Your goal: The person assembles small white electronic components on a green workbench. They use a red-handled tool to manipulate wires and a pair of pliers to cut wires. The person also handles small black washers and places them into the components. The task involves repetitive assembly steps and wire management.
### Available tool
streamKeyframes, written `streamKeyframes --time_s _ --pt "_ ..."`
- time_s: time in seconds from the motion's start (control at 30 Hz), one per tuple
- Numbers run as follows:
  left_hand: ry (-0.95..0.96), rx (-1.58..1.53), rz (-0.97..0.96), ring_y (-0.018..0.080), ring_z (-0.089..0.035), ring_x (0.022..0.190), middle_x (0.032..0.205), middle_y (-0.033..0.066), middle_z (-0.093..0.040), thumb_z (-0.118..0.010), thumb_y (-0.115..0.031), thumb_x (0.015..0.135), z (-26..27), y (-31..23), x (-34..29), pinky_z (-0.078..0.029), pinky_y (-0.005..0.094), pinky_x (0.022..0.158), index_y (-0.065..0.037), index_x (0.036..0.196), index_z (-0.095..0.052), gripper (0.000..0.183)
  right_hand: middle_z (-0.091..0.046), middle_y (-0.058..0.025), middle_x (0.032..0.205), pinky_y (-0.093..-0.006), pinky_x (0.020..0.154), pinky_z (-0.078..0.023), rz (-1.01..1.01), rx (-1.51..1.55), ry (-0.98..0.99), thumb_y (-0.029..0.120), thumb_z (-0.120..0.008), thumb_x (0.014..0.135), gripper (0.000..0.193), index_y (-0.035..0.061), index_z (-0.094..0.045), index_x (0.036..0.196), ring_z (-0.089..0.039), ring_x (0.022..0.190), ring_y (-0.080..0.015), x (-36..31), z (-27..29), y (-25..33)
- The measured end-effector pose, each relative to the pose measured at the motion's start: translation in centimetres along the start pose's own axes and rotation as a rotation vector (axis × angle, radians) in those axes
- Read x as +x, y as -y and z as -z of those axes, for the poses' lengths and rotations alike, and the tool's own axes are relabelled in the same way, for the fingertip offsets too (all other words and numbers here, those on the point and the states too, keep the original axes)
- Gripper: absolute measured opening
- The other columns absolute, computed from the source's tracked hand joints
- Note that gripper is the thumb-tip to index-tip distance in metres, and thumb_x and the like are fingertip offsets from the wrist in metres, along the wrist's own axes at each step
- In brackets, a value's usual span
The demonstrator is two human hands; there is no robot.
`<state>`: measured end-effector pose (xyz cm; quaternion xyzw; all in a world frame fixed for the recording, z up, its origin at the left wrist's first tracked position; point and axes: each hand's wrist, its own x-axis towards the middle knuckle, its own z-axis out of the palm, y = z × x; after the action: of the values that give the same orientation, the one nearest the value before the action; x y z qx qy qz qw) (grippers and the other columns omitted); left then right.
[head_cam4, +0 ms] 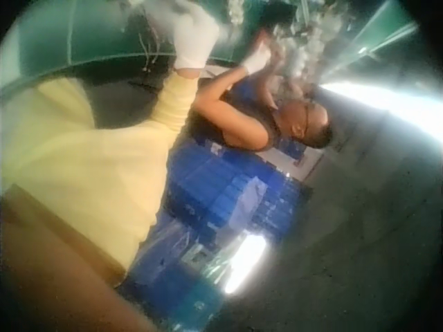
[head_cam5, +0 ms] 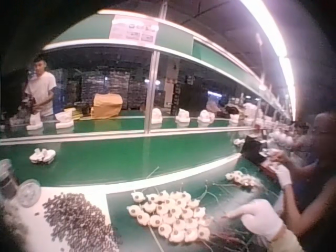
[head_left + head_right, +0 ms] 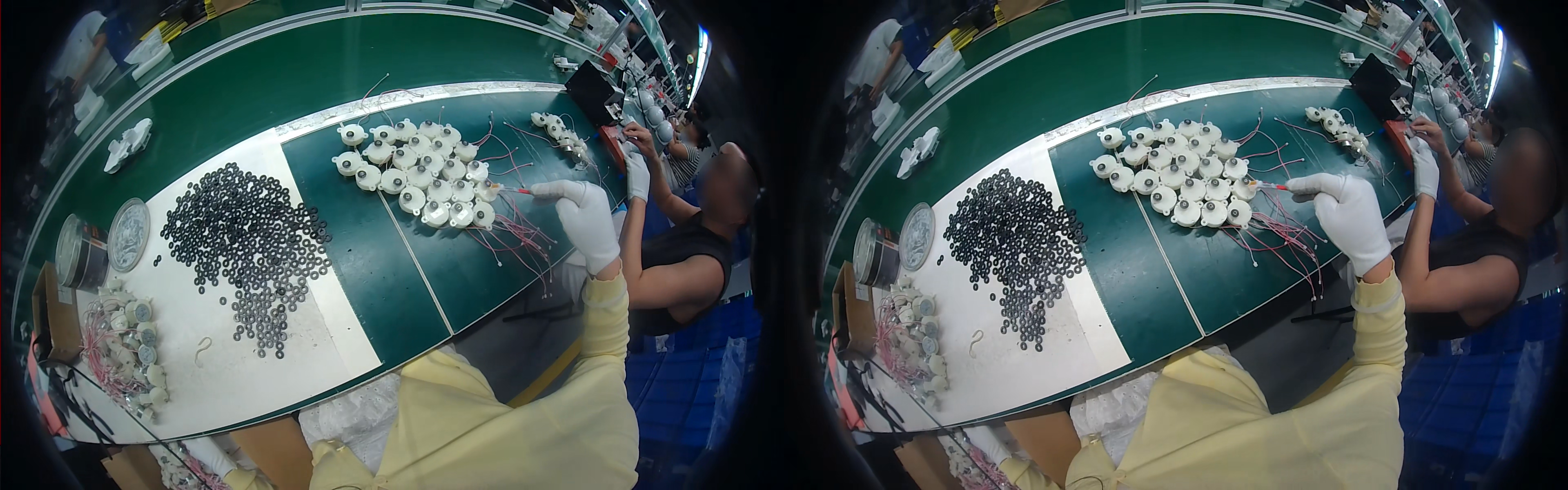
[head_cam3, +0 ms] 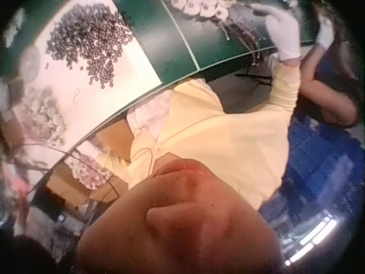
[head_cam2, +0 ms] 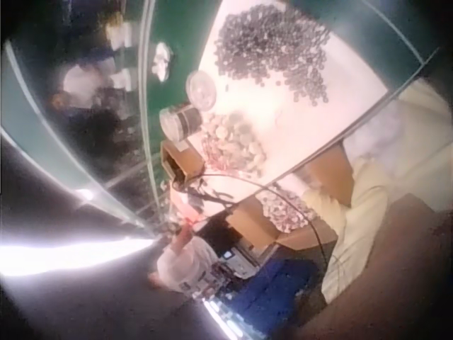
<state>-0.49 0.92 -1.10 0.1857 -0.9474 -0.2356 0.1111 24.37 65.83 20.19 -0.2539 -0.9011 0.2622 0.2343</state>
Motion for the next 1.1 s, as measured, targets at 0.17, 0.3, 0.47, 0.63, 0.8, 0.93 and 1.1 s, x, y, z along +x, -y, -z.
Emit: streamKeyframes --time_s 0.17,0.3,0.47,0.63,0.8,0.93,1.1 --pt "0.027 -0.023 -0.021 0.0355 -0.064 0.107 0.121 0.0264 -0.064 -0.061 -0.024 0.098 0.5 -0.9 -0.4 -0.051 0.0382 0.090 0.007 0.129 -0.054 0.044 -0.075 -0.0159 0.088 -0.0286 0.080 -0.056 0.016 -0.008 -0.001 -0.013 -0.041 0.076 0.041 -0.0038 -0.074 0.098 -0.074 0.083 -0.0202 -0.4 0.8 1.0" --pt "-0.050 -0.069 -0.151 0.0441 -0.064 0.100 0.115 0.0304 -0.065 -0.057 -0.036 0.099 -1.5 4.5 1.3 -0.052 0.0464 0.084 0.005 0.130 -0.054 0.052 -0.075 -0.0165 0.088 -0.0305 0.082 -0.056 0.026 0.086 0.064 -0.013 -0.041 0.073 0.041 -0.0042 -0.074 0.095 -0.073 0.083 -0.0221 -0.8 0.6 1.2" --pt "-0.040 -0.057 -0.130 0.0411 -0.064 0.101 0.116 0.0282 -0.066 -0.057 -0.029 0.099 -2.2 6.6 2.5 -0.052 0.0434 0.084 0.006 0.129 -0.055 0.046 -0.075 -0.0145 0.087 -0.0309 0.082 -0.056 0.031 0.113 0.072 -0.013 -0.040 0.068 0.041 -0.0033 -0.074 0.089 -0.072 0.082 -0.0218 -1.1 -0.3 1.2" --pt "-0.011 -0.041 -0.078 0.0344 -0.065 0.102 0.117 0.0255 -0.066 -0.059 -0.015 0.099 -0.8 1.8 0.7 -0.053 0.0375 0.087 0.010 0.129 -0.053 0.039 -0.075 -0.0137 0.087 -0.0313 0.082 -0.056 -0.020 0.138 0.080 -0.014 -0.040 0.069 0.038 -0.0035 -0.073 0.086 -0.072 0.083 -0.0209 -1.4 -0.9 0.6" --pt "-0.068 -0.098 -0.123 0.0343 -0.065 0.101 0.116 0.0257 -0.067 -0.057 -0.011 0.099 -1.2 3.0 1.0 -0.053 0.0377 0.085 0.011 0.125 -0.055 0.034 -0.075 -0.0136 0.087 -0.0310 0.082 -0.056 -0.044 0.145 0.075 -0.014 -0.040 0.070 0.037 -0.0039 -0.072 0.085 -0.072 0.083 -0.0208 -1.5 -0.9 0.0" --pt "-0.038 0.018 -0.101 0.0347 -0.066 0.101 0.115 0.0265 -0.067 -0.059 -0.014 0.098 -0.5 1.3 0.5 -0.053 0.0383 0.084 0.011 0.124 -0.056 0.036 -0.075 -0.0141 0.087 -0.0309 0.082 -0.056 -0.059 0.127 0.064 -0.013 -0.040 0.070 0.036 -0.0043 -0.072 0.085 -0.072 0.083 -0.0211 -1.8 -0.4 0.3" --pt "-0.001 0.084 -0.045 0.0355 -0.066 0.101 0.115 0.0270 -0.066 -0.060 -0.016 0.098 0.6 -0.7 -0.3 -0.054 0.0391 0.085 0.011 0.125 -0.056 0.038 -0.075 -0.0149 0.088 -0.0309 0.083 -0.056 -0.052 0.127 0.048 -0.013 -0.040 0.070 0.038 -0.0045 -0.073 0.087 -0.072 0.083 -0.0212 -1.8 0.1 0.2"
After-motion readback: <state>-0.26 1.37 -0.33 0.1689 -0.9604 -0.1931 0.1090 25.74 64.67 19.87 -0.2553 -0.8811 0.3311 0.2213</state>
